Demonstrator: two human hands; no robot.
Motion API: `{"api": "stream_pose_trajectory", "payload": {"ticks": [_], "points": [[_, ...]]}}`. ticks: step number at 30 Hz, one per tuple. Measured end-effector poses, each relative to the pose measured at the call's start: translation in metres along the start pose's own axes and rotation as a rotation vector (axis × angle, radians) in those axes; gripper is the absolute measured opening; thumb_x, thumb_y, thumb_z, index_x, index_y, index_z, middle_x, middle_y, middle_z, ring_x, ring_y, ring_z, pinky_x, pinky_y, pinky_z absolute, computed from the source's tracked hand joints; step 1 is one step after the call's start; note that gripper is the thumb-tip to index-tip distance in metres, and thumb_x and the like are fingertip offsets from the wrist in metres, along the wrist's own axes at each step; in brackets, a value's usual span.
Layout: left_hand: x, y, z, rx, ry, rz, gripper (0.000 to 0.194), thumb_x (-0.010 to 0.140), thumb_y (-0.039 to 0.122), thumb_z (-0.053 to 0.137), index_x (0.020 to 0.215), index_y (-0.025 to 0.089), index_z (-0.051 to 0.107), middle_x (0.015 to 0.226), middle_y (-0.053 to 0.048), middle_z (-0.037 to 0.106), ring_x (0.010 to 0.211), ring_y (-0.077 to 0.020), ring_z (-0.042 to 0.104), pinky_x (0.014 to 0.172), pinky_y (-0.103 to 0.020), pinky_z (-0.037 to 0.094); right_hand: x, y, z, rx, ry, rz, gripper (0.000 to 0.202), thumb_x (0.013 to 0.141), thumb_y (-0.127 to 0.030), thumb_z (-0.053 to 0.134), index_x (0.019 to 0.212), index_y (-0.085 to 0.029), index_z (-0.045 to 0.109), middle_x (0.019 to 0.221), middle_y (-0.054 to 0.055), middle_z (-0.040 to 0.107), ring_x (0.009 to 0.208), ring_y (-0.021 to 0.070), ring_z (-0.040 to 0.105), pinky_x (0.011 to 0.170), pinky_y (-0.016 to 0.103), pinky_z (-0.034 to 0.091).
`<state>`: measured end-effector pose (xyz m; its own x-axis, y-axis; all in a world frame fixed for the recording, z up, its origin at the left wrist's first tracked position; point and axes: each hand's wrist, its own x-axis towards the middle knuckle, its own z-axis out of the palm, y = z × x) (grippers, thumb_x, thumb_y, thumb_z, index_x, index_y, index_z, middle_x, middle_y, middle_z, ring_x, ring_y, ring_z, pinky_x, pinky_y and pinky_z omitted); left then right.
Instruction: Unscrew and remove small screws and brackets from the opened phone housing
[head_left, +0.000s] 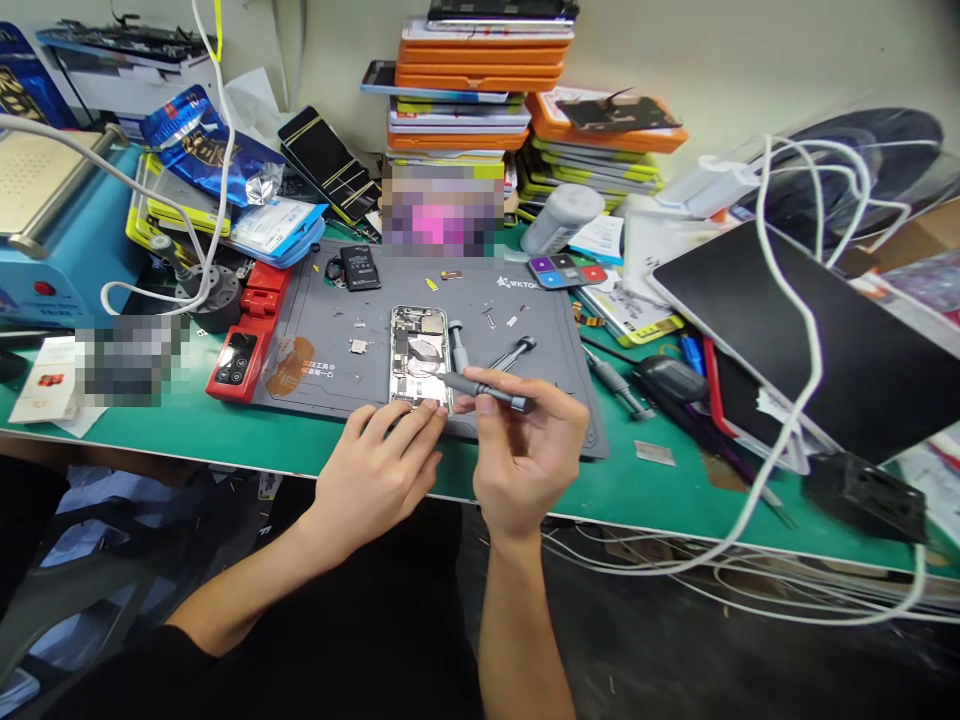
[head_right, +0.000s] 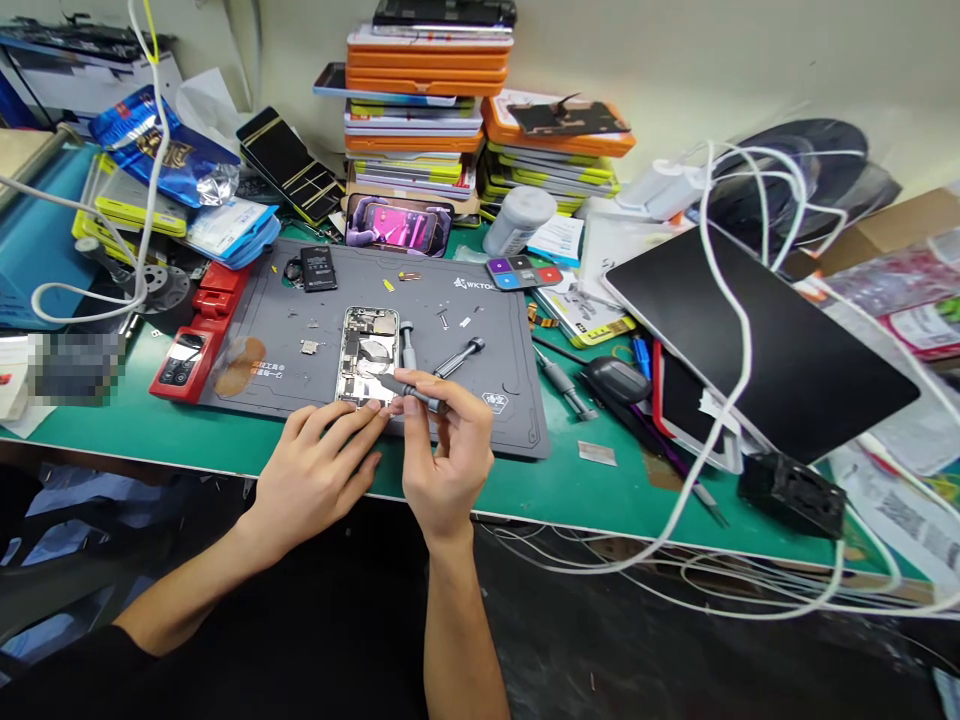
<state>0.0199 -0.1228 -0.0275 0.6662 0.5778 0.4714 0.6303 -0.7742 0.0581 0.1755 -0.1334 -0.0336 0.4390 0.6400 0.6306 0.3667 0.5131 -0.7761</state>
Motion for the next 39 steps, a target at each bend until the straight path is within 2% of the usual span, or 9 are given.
{"api": "stream_pose_trajectory", "payload": {"ticks": [7, 14, 17, 19, 22, 27, 33, 39], "points": [[0.000, 0.000, 0.000, -0.006, -0.001, -0.005, 0.039, 0.108, 0.028, 0.058, 0.144, 0.013, 0.063, 0.144, -0.009, 0.071, 0.128, -0.0244, 0.063, 0.102, -0.041, 0.047, 0.001, -0.002, 0.001, -0.029, 0.020, -0.004, 0.033, 0.098, -0.007, 0.065, 0.125, -0.025, 0.062, 0.115, 0.004, 0.074, 0.100, 0.0167, 0.081, 0.069, 0.026, 0.070], [-0.001, 0.000, 0.001, -0.018, 0.012, -0.010, 0.038, 0.108, 0.027, 0.058, 0.142, 0.012, 0.063, 0.140, -0.010, 0.072, 0.127, -0.0250, 0.064, 0.102, -0.042, 0.047, 0.001, 0.005, -0.003, -0.077, -0.076, -0.069, 0.058, 0.099, -0.010, 0.063, 0.151, -0.035, 0.052, 0.122, 0.004, 0.076, 0.102, 0.0188, 0.080, 0.076, 0.034, 0.072], [-0.001, 0.000, 0.002, -0.029, 0.013, -0.016, 0.038, 0.107, 0.026, 0.058, 0.142, 0.011, 0.063, 0.136, -0.010, 0.074, 0.126, -0.0254, 0.064, 0.101, -0.042, 0.048, 0.000, -0.001, -0.002, -0.103, -0.122, -0.063, 0.047, 0.101, -0.013, 0.062, 0.142, -0.035, 0.063, 0.124, 0.003, 0.078, 0.103, 0.0204, 0.080, 0.085, 0.040, 0.072], [-0.001, 0.000, 0.002, -0.035, 0.011, -0.014, 0.035, 0.108, 0.026, 0.058, 0.139, 0.011, 0.064, 0.131, -0.009, 0.075, 0.127, -0.0257, 0.064, 0.101, -0.043, 0.048, 0.000, -0.010, 0.003, -0.089, -0.123, 0.014, 0.035, 0.101, -0.014, 0.063, 0.130, -0.031, 0.069, 0.121, 0.003, 0.078, 0.095, 0.0190, 0.080, 0.084, 0.040, 0.071], [-0.002, -0.001, 0.002, -0.036, 0.005, -0.007, 0.031, 0.108, 0.026, 0.056, 0.134, 0.013, 0.067, 0.129, -0.010, 0.075, 0.127, -0.0254, 0.064, 0.101, -0.043, 0.048, 0.004, -0.023, 0.015, -0.024, -0.058, 0.122, 0.023, 0.102, -0.017, 0.064, 0.121, -0.028, 0.070, 0.118, 0.003, 0.077, 0.082, 0.0139, 0.078, 0.078, 0.034, 0.069], [-0.003, -0.002, 0.003, -0.049, 0.034, 0.010, 0.027, 0.107, 0.024, 0.056, 0.128, 0.015, 0.070, 0.135, -0.012, 0.073, 0.126, -0.0252, 0.064, 0.102, -0.043, 0.049, 0.006, -0.021, 0.034, 0.044, -0.068, 0.240, 0.018, 0.103, -0.020, 0.061, 0.118, -0.027, 0.068, 0.119, 0.003, 0.076, 0.085, 0.0128, 0.077, 0.081, 0.033, 0.067], [-0.006, -0.002, 0.008, -0.063, 0.077, 0.021, 0.019, 0.100, 0.020, 0.061, 0.110, 0.014, 0.076, 0.118, -0.013, 0.077, 0.116, -0.0278, 0.066, 0.099, -0.044, 0.050, -0.007, -0.011, 0.036, 0.019, -0.173, 0.152, 0.020, 0.104, -0.019, 0.061, 0.121, -0.027, 0.068, 0.124, 0.004, 0.078, 0.113, 0.0195, 0.078, 0.090, 0.037, 0.068], [-0.008, -0.004, 0.010, -0.018, 0.080, 0.032, 0.023, 0.099, 0.021, 0.061, 0.111, 0.011, 0.078, 0.114, -0.015, 0.078, 0.112, -0.0295, 0.065, 0.098, -0.045, 0.051, -0.009, -0.014, 0.035, -0.020, -0.241, 0.148, 0.021, 0.103, -0.020, 0.062, 0.122, -0.027, 0.070, 0.123, 0.003, 0.078, 0.096, 0.0152, 0.079, 0.085, 0.034, 0.068]]}}
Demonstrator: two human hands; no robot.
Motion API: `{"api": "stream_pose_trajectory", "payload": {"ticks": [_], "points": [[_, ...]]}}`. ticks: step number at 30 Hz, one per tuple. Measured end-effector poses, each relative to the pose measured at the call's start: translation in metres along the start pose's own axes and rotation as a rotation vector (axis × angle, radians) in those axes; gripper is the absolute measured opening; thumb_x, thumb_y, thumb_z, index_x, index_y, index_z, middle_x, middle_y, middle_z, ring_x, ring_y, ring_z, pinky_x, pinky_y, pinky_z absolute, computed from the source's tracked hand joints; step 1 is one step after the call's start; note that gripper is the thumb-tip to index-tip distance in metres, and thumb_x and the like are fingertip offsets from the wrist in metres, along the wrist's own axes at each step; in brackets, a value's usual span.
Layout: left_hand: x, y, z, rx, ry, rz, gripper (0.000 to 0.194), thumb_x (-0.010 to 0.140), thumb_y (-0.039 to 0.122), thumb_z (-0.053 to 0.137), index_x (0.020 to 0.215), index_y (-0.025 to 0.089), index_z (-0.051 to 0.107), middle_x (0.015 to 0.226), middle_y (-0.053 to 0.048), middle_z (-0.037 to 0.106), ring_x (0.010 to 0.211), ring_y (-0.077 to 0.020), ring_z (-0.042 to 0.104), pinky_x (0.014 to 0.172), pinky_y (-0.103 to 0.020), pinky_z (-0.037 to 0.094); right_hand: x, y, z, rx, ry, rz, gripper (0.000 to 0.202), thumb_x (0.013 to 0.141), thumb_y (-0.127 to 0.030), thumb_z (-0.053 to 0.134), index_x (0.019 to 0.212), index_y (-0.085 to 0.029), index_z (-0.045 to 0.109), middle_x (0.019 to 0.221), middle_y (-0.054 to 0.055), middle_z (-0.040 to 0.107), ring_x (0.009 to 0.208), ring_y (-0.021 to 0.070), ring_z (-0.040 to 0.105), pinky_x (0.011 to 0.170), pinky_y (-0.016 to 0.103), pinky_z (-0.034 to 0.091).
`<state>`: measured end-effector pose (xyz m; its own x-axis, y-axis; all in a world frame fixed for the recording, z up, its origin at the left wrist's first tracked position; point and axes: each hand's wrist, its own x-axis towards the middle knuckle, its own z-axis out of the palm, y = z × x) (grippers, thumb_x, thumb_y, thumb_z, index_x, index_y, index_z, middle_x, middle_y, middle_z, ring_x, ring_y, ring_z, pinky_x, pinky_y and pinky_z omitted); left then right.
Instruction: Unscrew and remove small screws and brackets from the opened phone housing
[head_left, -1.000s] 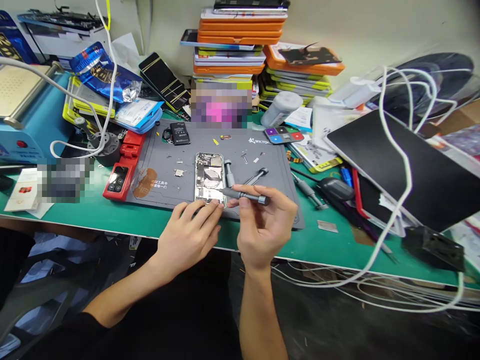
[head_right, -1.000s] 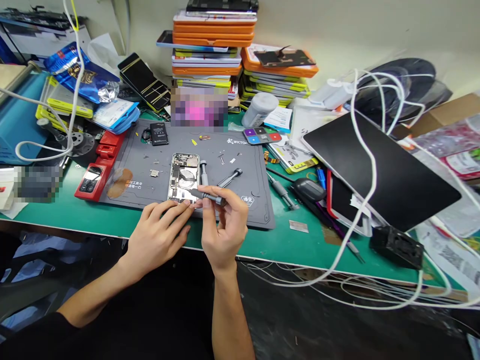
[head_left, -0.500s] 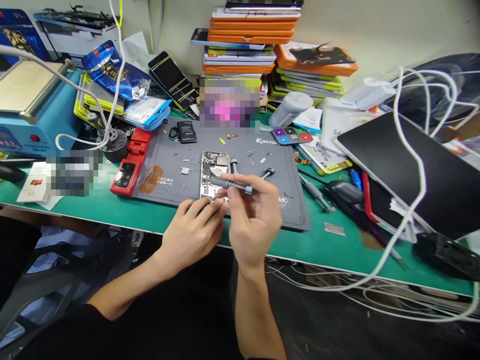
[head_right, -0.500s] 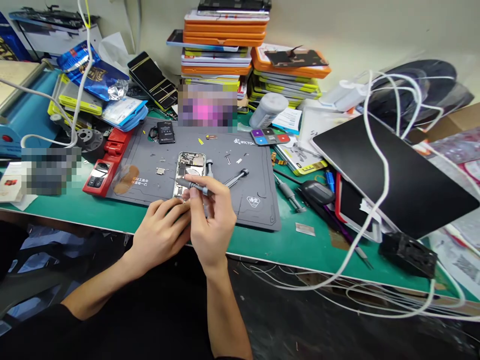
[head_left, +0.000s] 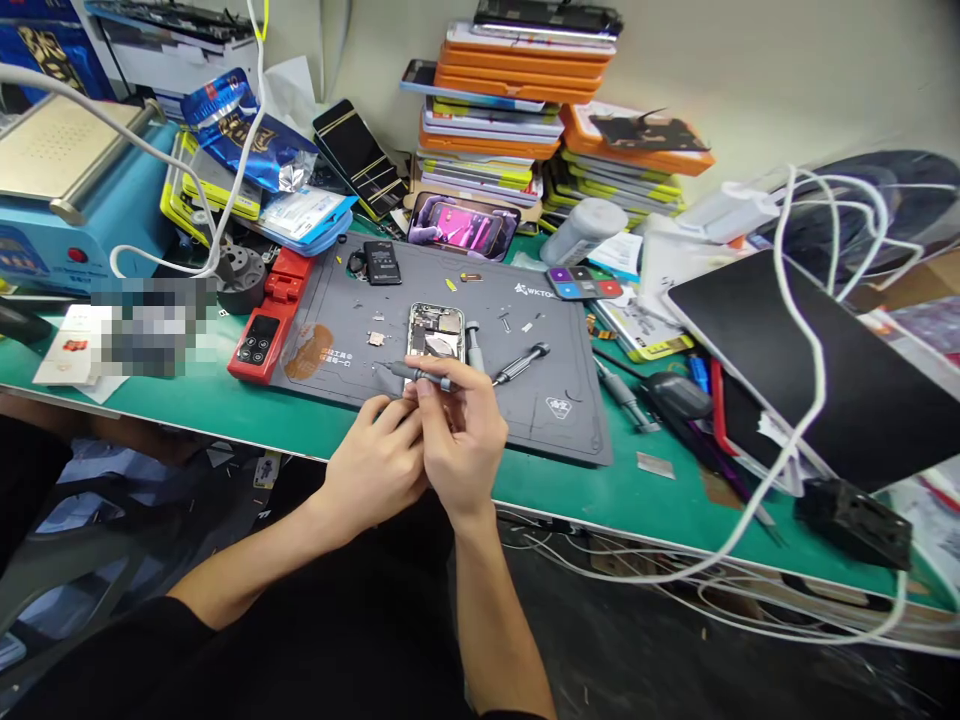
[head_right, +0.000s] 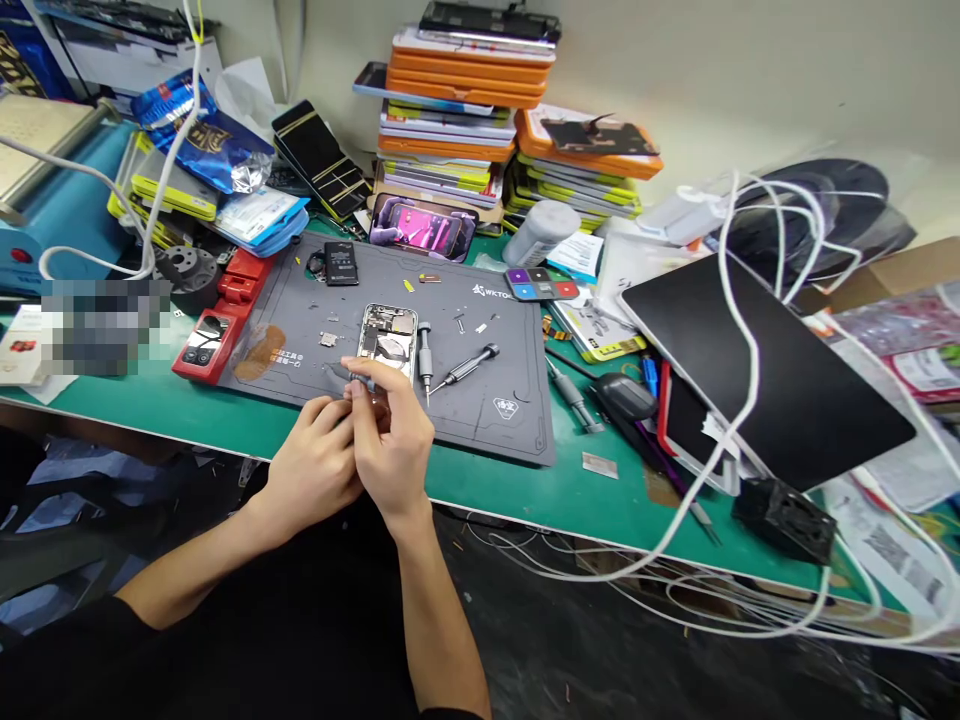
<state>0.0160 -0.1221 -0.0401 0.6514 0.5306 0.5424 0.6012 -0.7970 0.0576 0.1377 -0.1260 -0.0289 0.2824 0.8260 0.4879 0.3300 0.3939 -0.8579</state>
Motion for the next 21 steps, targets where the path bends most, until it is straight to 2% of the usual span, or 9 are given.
{"api": "stream_pose_trajectory", "payload": {"ticks": [8, 11, 16, 19, 21], "points": [[-0.001, -0.001, 0.001, -0.002, 0.012, -0.005, 0.024, 0.098, 0.020, 0.061, 0.112, 0.011, 0.078, 0.113, -0.017, 0.077, 0.116, -0.0316, 0.065, 0.099, -0.047, 0.052, 0.002, 0.001, 0.000, -0.017, -0.025, -0.015, 0.023, 0.104, -0.021, 0.060, 0.123, -0.027, 0.070, 0.123, 0.004, 0.077, 0.095, 0.0143, 0.078, 0.087, 0.033, 0.066], [0.001, -0.001, -0.002, -0.016, 0.019, -0.011, 0.025, 0.099, 0.020, 0.060, 0.115, 0.010, 0.077, 0.115, -0.017, 0.077, 0.117, -0.0317, 0.065, 0.098, -0.047, 0.053, 0.001, 0.000, 0.001, 0.012, 0.001, -0.008, 0.023, 0.104, -0.020, 0.060, 0.124, -0.028, 0.070, 0.123, 0.003, 0.077, 0.095, 0.0134, 0.078, 0.088, 0.032, 0.066], [0.005, -0.001, -0.006, -0.033, 0.000, -0.041, 0.031, 0.103, 0.022, 0.062, 0.132, 0.016, 0.071, 0.127, -0.012, 0.077, 0.117, -0.0272, 0.067, 0.097, -0.045, 0.052, 0.004, -0.003, -0.001, 0.202, 0.199, 0.029, 0.024, 0.103, -0.020, 0.063, 0.126, -0.026, 0.066, 0.117, 0.004, 0.078, 0.090, 0.0133, 0.078, 0.081, 0.031, 0.066], [0.007, 0.000, -0.006, -0.046, 0.002, -0.068, 0.035, 0.106, 0.023, 0.062, 0.140, 0.019, 0.068, 0.136, -0.008, 0.075, 0.119, -0.0233, 0.068, 0.098, -0.042, 0.052, 0.009, 0.000, -0.013, 0.300, 0.336, 0.107, 0.027, 0.102, -0.022, 0.063, 0.128, -0.026, 0.063, 0.107, 0.003, 0.079, 0.075, 0.0105, 0.074, 0.073, 0.028, 0.064], [0.007, 0.000, -0.006, -0.072, 0.011, -0.092, 0.034, 0.107, 0.023, 0.061, 0.139, 0.019, 0.068, 0.137, -0.007, 0.075, 0.119, -0.0212, 0.068, 0.098, -0.040, 0.051, 0.010, 0.006, -0.025, 0.357, 0.376, 0.166, 0.028, 0.101, -0.023, 0.063, 0.129, -0.026, 0.063, 0.104, 0.002, 0.079, 0.067, 0.0087, 0.069, 0.066, 0.025, 0.061]]}}
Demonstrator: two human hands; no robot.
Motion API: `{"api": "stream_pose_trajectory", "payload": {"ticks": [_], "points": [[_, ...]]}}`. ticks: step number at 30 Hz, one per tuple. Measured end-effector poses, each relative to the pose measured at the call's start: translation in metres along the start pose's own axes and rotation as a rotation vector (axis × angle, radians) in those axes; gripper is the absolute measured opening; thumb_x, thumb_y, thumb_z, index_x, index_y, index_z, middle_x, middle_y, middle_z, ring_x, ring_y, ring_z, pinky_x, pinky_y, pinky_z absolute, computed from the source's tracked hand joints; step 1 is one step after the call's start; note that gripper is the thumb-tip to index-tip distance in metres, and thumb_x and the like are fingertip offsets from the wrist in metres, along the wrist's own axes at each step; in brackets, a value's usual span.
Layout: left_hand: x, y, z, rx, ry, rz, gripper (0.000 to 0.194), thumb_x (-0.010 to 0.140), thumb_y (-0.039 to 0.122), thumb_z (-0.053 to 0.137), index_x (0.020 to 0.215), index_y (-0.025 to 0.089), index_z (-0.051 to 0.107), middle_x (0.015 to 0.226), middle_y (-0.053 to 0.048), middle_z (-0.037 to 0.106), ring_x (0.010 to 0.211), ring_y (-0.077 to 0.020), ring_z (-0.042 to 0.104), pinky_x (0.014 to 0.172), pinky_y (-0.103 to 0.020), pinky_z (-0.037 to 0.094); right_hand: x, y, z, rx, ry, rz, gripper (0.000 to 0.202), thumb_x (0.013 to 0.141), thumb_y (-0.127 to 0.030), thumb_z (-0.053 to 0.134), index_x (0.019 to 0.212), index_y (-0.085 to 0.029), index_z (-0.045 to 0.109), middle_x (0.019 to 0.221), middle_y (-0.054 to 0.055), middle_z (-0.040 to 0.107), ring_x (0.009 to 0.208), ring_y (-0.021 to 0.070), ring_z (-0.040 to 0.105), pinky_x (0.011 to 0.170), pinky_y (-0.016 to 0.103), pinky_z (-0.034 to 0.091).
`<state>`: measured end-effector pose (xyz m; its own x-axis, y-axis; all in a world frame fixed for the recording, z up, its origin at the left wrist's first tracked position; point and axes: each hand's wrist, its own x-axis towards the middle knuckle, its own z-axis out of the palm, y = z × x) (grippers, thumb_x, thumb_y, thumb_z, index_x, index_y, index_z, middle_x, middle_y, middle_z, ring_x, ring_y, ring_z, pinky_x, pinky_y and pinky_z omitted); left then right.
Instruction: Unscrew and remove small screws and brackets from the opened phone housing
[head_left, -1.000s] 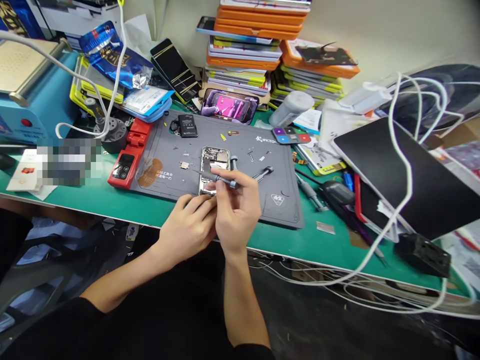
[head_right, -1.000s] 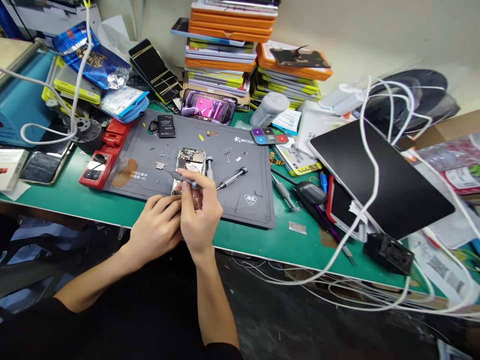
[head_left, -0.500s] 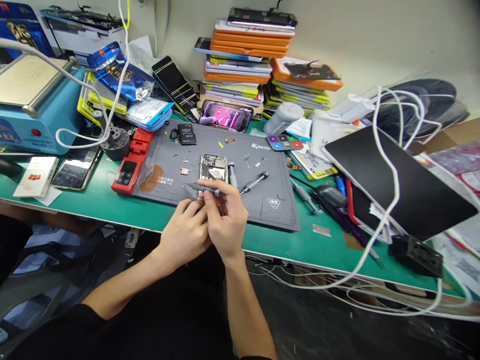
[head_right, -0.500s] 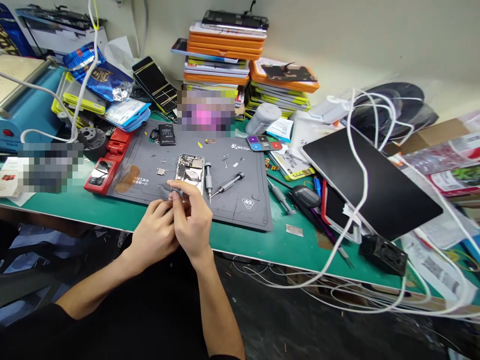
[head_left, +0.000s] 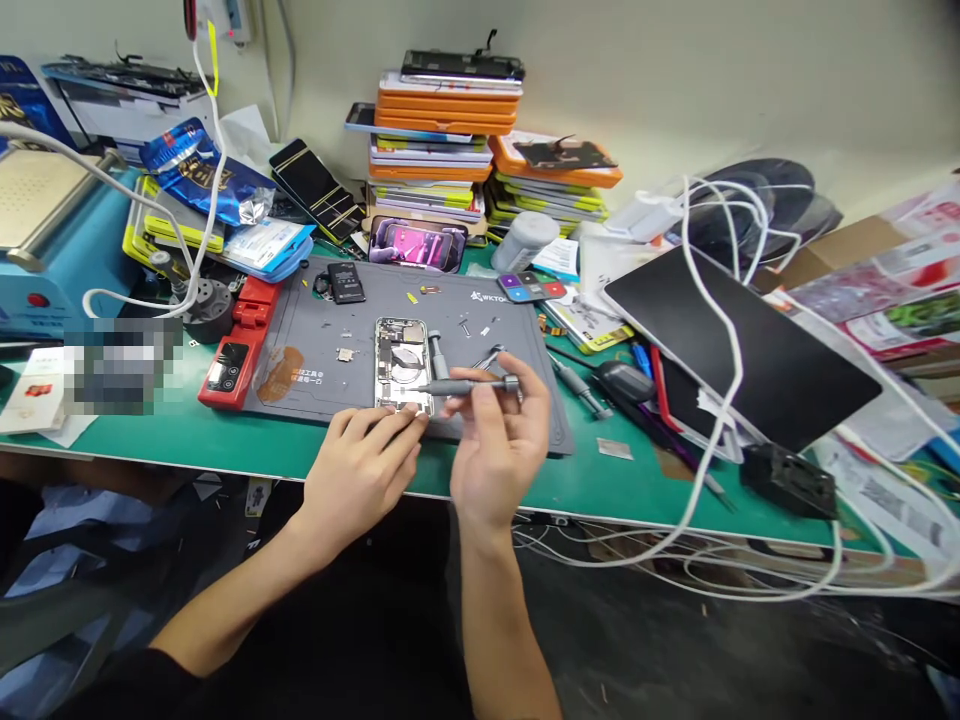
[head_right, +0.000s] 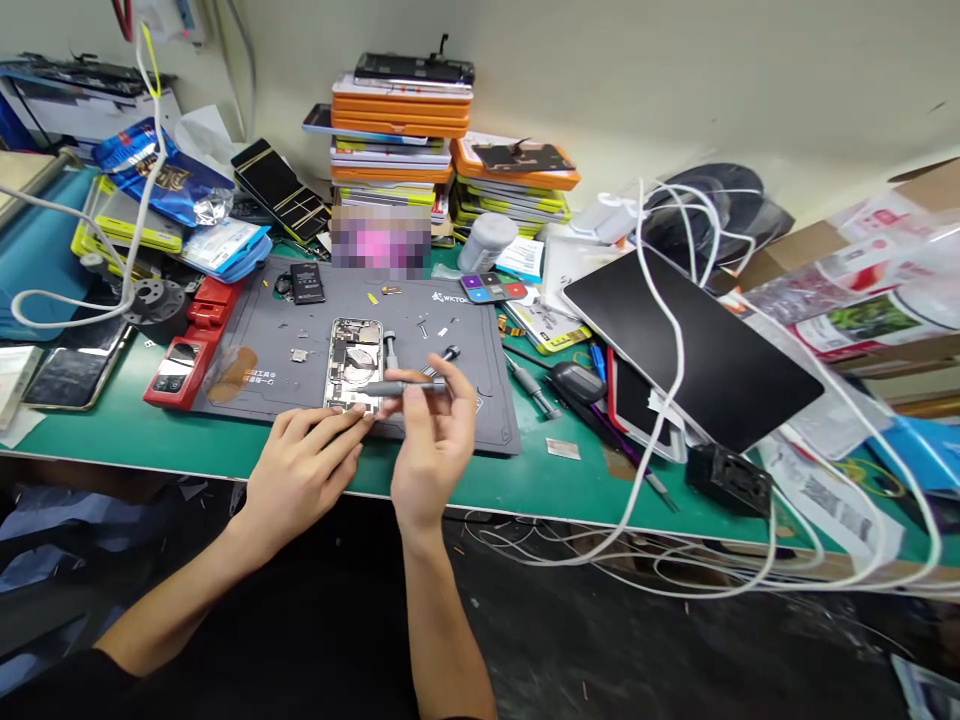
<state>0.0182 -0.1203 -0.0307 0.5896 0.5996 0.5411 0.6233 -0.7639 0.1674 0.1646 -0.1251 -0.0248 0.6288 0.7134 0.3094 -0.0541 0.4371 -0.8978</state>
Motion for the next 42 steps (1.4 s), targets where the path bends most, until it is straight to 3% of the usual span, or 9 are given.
{"api": "stream_pose_trajectory", "payload": {"ticks": [7, 16, 42], "points": [[0.003, 0.002, -0.001, -0.038, 0.032, -0.037, 0.030, 0.106, 0.024, 0.065, 0.136, 0.020, 0.070, 0.137, 0.000, 0.076, 0.116, -0.0199, 0.068, 0.098, -0.039, 0.051, 0.005, 0.006, -0.031, 0.014, 0.076, 0.148, 0.032, 0.101, -0.030, 0.064, 0.133, -0.027, 0.066, 0.097, 0.001, 0.072, 0.057, 0.0049, 0.055, 0.051, 0.017, 0.048], [0.004, 0.002, -0.003, -0.033, 0.005, -0.040, 0.034, 0.105, 0.030, 0.068, 0.138, 0.021, 0.069, 0.138, -0.002, 0.075, 0.118, -0.0206, 0.068, 0.099, -0.039, 0.052, 0.000, 0.001, -0.026, -0.015, 0.041, 0.135, 0.031, 0.101, -0.029, 0.064, 0.132, -0.030, 0.070, 0.092, 0.001, 0.074, 0.056, 0.0066, 0.056, 0.050, 0.018, 0.051], [0.008, 0.002, -0.003, -0.046, 0.046, -0.022, 0.029, 0.105, 0.020, 0.066, 0.134, 0.018, 0.071, 0.135, 0.000, 0.077, 0.115, -0.0211, 0.067, 0.097, -0.038, 0.050, 0.000, -0.007, -0.023, 0.006, 0.038, 0.180, 0.031, 0.099, -0.027, 0.066, 0.129, -0.027, 0.071, 0.089, 0.000, 0.075, 0.056, 0.0074, 0.056, 0.052, 0.022, 0.050]]}}
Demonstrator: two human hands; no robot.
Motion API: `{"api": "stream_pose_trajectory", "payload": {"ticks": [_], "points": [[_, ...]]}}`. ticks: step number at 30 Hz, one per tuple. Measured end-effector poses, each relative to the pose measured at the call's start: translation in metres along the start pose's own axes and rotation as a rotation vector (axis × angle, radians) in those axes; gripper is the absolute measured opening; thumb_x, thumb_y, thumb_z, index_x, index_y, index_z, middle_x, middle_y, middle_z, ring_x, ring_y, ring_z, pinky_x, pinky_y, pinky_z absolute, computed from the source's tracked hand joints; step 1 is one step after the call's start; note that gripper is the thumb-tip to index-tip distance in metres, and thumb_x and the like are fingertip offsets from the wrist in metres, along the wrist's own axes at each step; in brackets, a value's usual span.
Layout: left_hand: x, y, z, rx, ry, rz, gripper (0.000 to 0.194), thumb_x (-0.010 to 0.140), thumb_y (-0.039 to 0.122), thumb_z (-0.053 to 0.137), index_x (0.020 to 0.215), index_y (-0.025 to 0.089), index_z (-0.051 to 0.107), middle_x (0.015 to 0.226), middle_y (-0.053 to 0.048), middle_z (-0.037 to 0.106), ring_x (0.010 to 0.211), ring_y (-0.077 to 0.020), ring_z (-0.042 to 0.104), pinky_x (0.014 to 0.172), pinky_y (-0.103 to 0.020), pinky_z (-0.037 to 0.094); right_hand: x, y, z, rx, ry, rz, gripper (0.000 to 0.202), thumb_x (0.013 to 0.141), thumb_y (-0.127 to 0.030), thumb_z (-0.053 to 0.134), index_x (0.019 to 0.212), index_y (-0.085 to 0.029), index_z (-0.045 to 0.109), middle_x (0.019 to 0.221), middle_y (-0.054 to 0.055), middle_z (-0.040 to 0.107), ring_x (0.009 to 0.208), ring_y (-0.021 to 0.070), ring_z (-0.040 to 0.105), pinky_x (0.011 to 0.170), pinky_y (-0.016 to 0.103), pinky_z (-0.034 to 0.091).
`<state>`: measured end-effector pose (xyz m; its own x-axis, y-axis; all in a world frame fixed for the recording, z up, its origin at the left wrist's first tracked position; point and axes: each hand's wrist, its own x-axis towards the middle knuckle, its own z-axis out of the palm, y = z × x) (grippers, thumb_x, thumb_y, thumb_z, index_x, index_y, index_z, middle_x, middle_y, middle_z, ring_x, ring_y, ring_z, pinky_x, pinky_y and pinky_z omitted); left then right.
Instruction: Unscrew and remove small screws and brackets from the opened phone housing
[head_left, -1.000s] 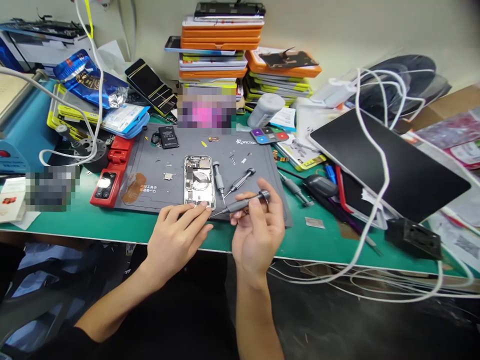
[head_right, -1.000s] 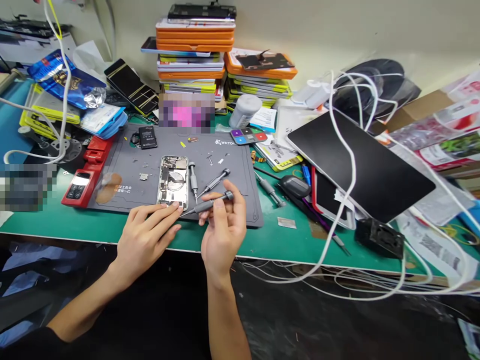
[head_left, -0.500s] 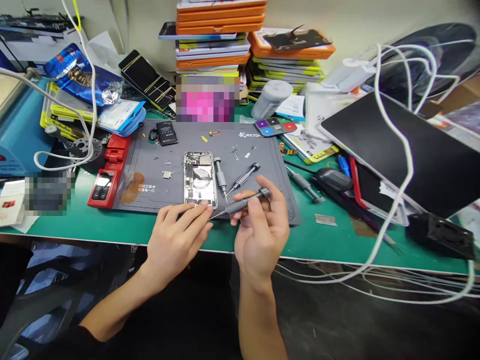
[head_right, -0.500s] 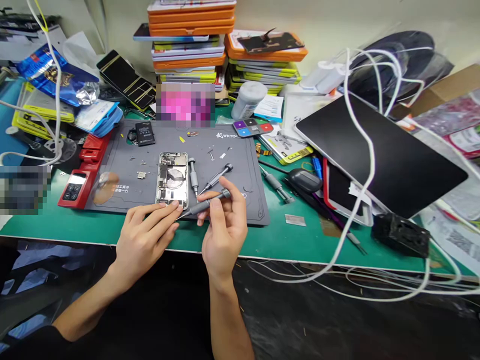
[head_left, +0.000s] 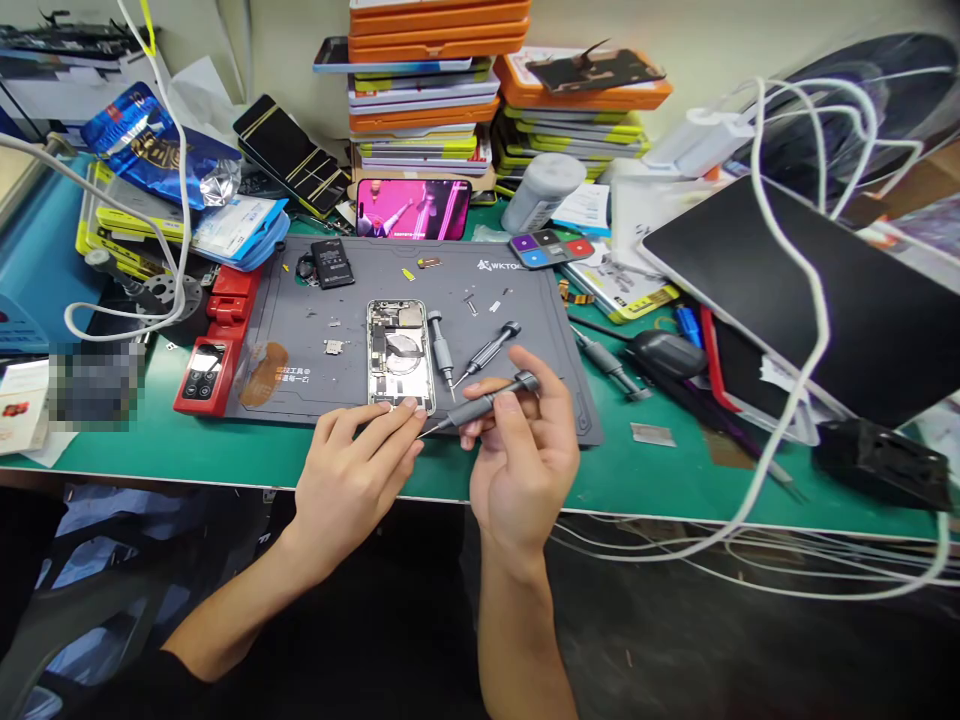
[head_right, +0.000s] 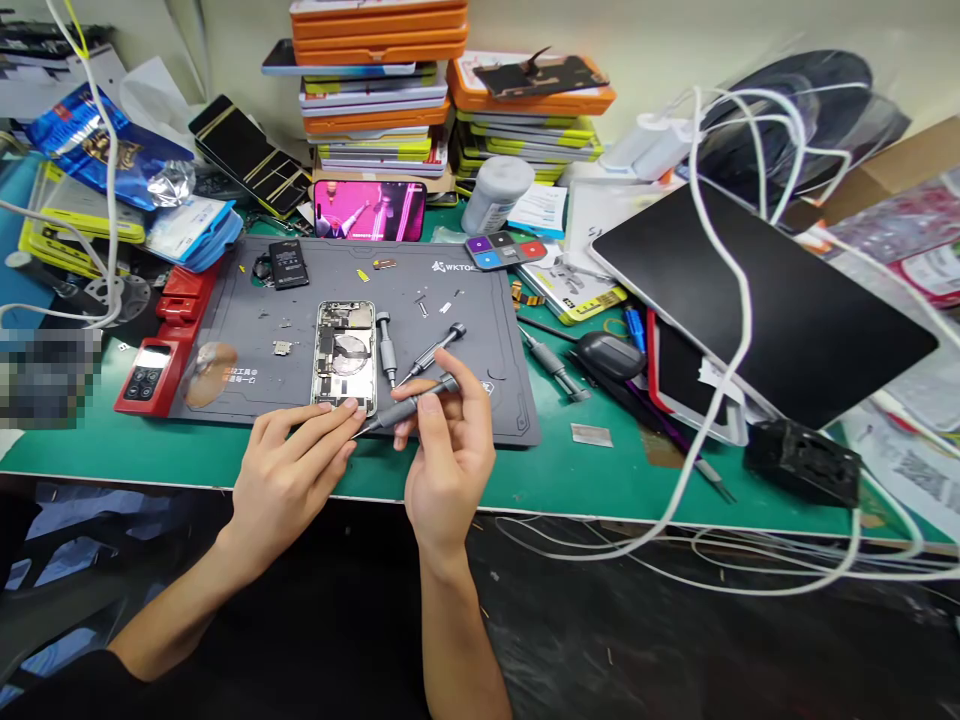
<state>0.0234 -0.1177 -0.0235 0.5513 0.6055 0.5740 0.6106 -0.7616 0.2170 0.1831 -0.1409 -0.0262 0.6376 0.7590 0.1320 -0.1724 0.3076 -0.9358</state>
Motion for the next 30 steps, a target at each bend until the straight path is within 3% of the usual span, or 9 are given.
{"api": "stream_pose_trajectory", "payload": {"ticks": [30], "points": [[-0.0023, -0.0010, 0.0014, 0.000, -0.020, -0.006, 0.033, 0.104, 0.020, 0.067, 0.137, 0.019, 0.069, 0.137, 0.000, 0.076, 0.116, -0.0217, 0.067, 0.098, -0.039, 0.050, -0.0005, -0.0019, 0.0010, 0.003, 0.009, 0.010, 0.030, 0.099, -0.026, 0.064, 0.129, -0.027, 0.070, 0.089, 0.000, 0.075, 0.055, 0.0074, 0.055, 0.051, 0.022, 0.049]]}}
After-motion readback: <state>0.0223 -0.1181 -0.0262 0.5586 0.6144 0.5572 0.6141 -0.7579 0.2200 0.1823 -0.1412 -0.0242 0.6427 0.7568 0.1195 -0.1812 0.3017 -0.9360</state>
